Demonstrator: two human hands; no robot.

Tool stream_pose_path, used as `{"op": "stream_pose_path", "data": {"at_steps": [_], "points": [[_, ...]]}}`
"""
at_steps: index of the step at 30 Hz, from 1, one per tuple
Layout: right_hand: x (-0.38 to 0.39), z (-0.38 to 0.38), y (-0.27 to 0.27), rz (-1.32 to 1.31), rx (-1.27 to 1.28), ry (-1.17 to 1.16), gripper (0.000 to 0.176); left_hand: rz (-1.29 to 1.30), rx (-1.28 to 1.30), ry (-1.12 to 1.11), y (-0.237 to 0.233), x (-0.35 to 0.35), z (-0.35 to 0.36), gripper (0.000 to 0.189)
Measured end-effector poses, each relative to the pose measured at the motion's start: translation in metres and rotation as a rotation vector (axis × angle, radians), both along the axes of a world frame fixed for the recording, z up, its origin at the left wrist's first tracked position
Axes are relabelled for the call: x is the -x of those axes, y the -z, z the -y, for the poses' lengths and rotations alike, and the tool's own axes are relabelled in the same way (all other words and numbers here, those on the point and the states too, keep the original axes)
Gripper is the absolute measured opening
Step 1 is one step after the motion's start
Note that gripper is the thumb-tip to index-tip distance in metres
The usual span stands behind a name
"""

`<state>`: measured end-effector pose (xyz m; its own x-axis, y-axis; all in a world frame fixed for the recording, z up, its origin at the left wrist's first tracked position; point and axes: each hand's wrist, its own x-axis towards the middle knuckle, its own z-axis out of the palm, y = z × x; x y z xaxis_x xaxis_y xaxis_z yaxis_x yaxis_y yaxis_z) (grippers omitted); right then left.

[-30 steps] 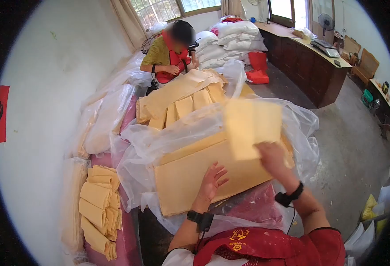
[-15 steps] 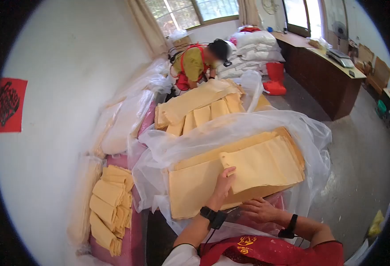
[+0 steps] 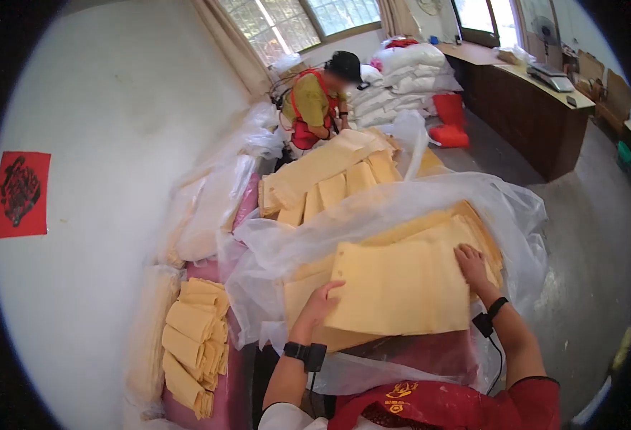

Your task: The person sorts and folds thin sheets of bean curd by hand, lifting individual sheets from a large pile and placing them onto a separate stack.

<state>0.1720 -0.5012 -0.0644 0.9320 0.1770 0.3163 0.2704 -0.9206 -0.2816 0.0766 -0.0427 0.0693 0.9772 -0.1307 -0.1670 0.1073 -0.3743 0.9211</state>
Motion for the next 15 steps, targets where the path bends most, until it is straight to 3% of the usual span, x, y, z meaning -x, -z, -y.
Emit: {"op": "stream_pose_path", "data": {"at_steps": [1,2,3,4,6,7,9,10,12,15], "points": [[0.012,-0.014,-0.02,-0.051,-0.123,-0.021,0.057,-0.01,0.001,0.013,0.022,0.001,-0.012,0.043],[0.022,-0.027,-0.033,-0.102,-0.244,-0.046,0.06,0.041,-0.206,-0.011,0.044,0.004,-0.024,0.044],[0.032,-0.034,-0.033,0.043,-0.311,-0.103,0.061,0.095,-0.409,-0.041,0.059,0.004,-0.033,0.046],[0.04,-0.042,-0.038,0.035,-0.302,-0.106,0.061,0.087,-0.4,-0.044,0.067,0.001,-0.04,0.046],[0.058,-0.058,-0.052,0.34,0.065,-0.3,0.051,0.282,-0.685,-0.024,0.079,-0.005,-0.048,0.05],[0.063,-0.066,-0.059,0.328,0.076,-0.309,0.051,0.27,-0.672,-0.029,0.077,-0.005,-0.042,0.05],[0.068,-0.078,-0.071,0.252,0.314,-0.659,0.039,0.488,-1.011,-0.152,0.068,-0.006,-0.026,0.053],[0.067,-0.081,-0.068,0.234,0.317,-0.675,0.039,0.465,-1.004,-0.156,0.055,-0.001,-0.018,0.053],[0.06,-0.086,-0.06,0.117,0.244,-0.664,0.029,0.609,-1.071,0.039,0.031,0.019,0.0,0.055],[0.057,-0.088,-0.082,0.006,0.156,-0.667,0.017,0.458,-0.731,0.403,0.053,0.077,0.024,0.083]]}}
